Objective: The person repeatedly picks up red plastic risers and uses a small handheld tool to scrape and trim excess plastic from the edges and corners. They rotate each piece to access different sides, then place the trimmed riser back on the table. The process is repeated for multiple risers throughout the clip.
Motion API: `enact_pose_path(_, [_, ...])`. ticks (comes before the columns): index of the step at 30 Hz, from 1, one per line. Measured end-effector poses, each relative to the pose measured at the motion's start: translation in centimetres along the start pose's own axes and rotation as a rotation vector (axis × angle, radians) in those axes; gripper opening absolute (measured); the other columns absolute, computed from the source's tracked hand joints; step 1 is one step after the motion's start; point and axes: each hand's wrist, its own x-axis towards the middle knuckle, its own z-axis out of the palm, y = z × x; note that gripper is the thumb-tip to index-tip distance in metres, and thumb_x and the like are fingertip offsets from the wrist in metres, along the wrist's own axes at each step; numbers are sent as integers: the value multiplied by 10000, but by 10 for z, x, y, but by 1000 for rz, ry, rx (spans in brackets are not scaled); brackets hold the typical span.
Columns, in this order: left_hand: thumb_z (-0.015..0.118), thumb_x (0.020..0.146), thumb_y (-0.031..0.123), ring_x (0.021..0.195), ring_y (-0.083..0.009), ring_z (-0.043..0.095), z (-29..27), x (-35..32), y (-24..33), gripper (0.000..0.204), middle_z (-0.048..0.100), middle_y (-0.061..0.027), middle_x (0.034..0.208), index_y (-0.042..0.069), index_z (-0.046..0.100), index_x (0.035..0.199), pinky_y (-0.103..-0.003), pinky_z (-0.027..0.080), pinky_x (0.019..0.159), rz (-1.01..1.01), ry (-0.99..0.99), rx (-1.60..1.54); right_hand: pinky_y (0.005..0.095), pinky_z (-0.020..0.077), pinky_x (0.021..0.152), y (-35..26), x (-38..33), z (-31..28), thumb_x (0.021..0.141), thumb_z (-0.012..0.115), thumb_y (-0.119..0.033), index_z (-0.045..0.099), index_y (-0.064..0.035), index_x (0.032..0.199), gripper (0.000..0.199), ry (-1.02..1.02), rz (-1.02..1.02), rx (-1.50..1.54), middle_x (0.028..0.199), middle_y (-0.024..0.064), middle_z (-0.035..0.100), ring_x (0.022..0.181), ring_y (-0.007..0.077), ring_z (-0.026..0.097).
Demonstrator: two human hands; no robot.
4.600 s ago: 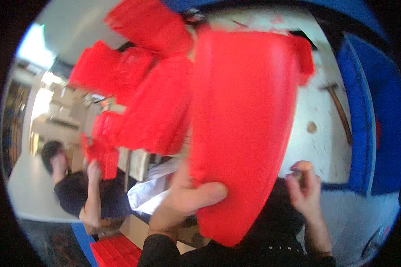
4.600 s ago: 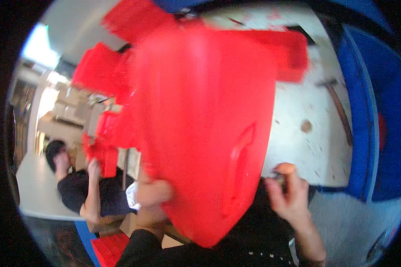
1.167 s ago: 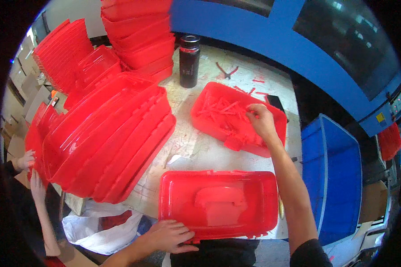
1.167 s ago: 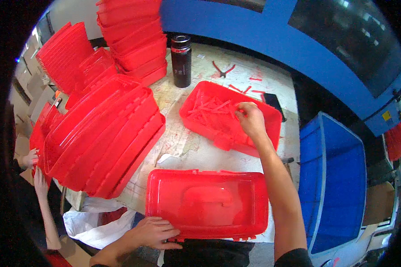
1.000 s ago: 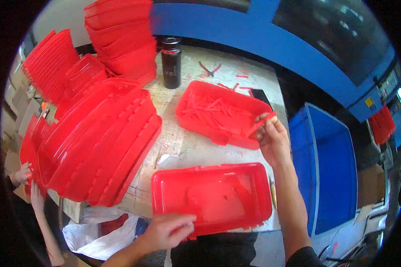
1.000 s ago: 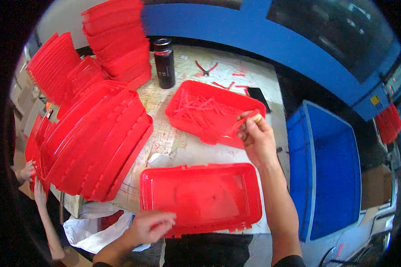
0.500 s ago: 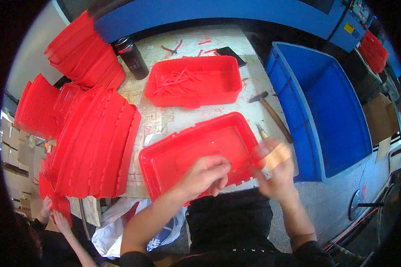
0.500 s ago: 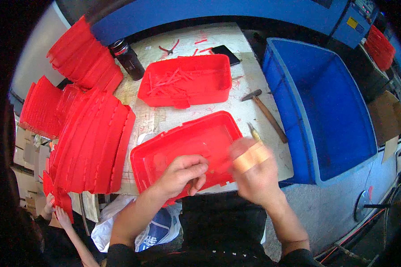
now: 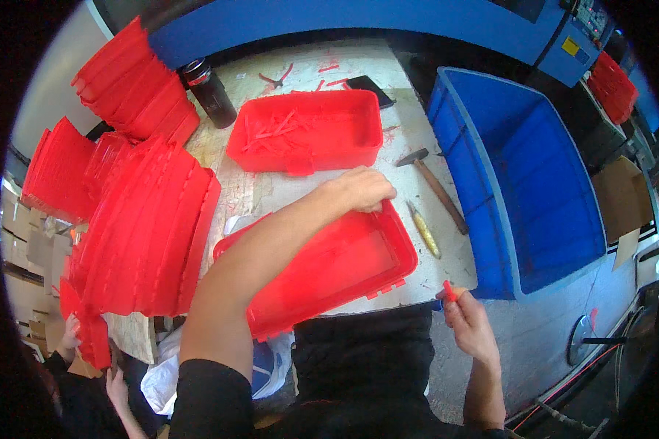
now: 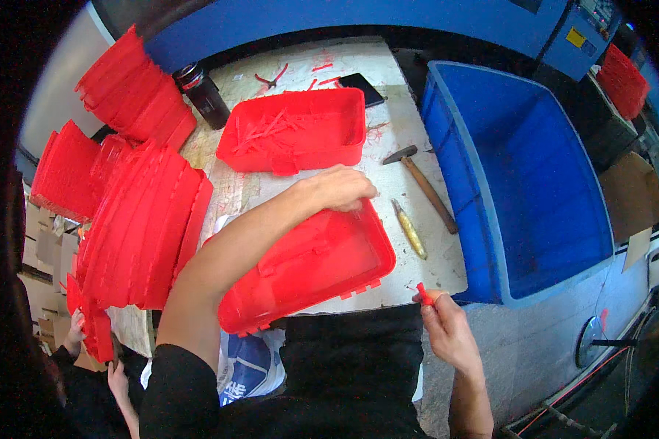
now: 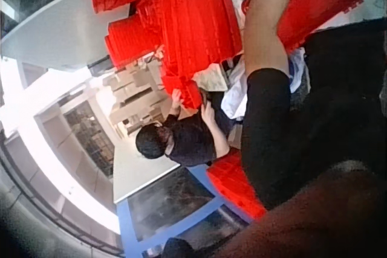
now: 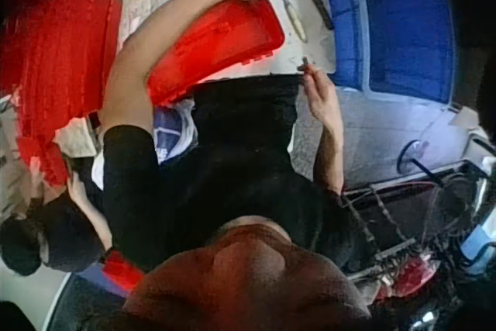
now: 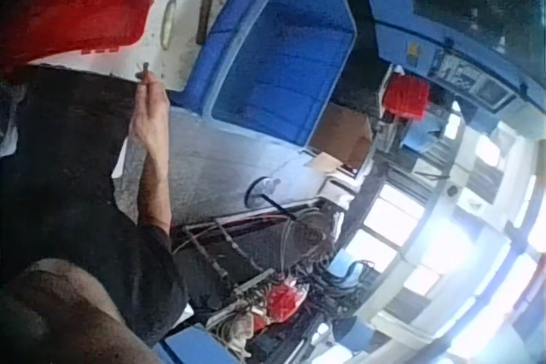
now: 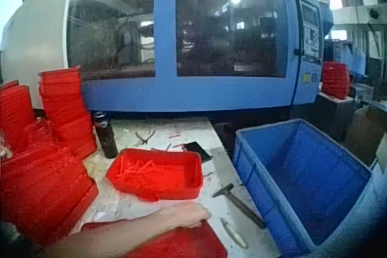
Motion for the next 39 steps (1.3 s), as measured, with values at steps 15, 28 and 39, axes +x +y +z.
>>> enact_pose_path(15, [731, 818, 263, 886, -441, 641, 22, -141, -17, 244, 671, -234, 859, 37, 670, 890, -515, 504, 753, -478, 168, -174, 447, 561, 585, -55, 181, 133, 873, 559, -101, 583, -18, 952, 117, -143, -540, -1015, 856, 183, 698, 714, 333, 719])
enact_pose_path(28, [743, 732, 346, 854, -423, 681, 16, -114, -11, 326, 689, -243, 827, 29, 732, 806, -506, 539, 765, -534, -55, -246, 440, 541, 527, -36, 175, 148, 870, 564, -113, 556, -33, 919, 94, -48, -512, -954, 771, 167, 664, 642, 316, 696])
enact_pose_path(39, [719, 705, 265, 827, -397, 696, 6, -112, -4, 252, 692, -234, 801, 23, 733, 772, -483, 551, 746, -517, -102, -106, 259, 173, 449, -65, 192, 142, 1062, 436, -346, 580, -61, 970, 333, -481, 833, 709, 614, -80, 323, 493, 56, 240])
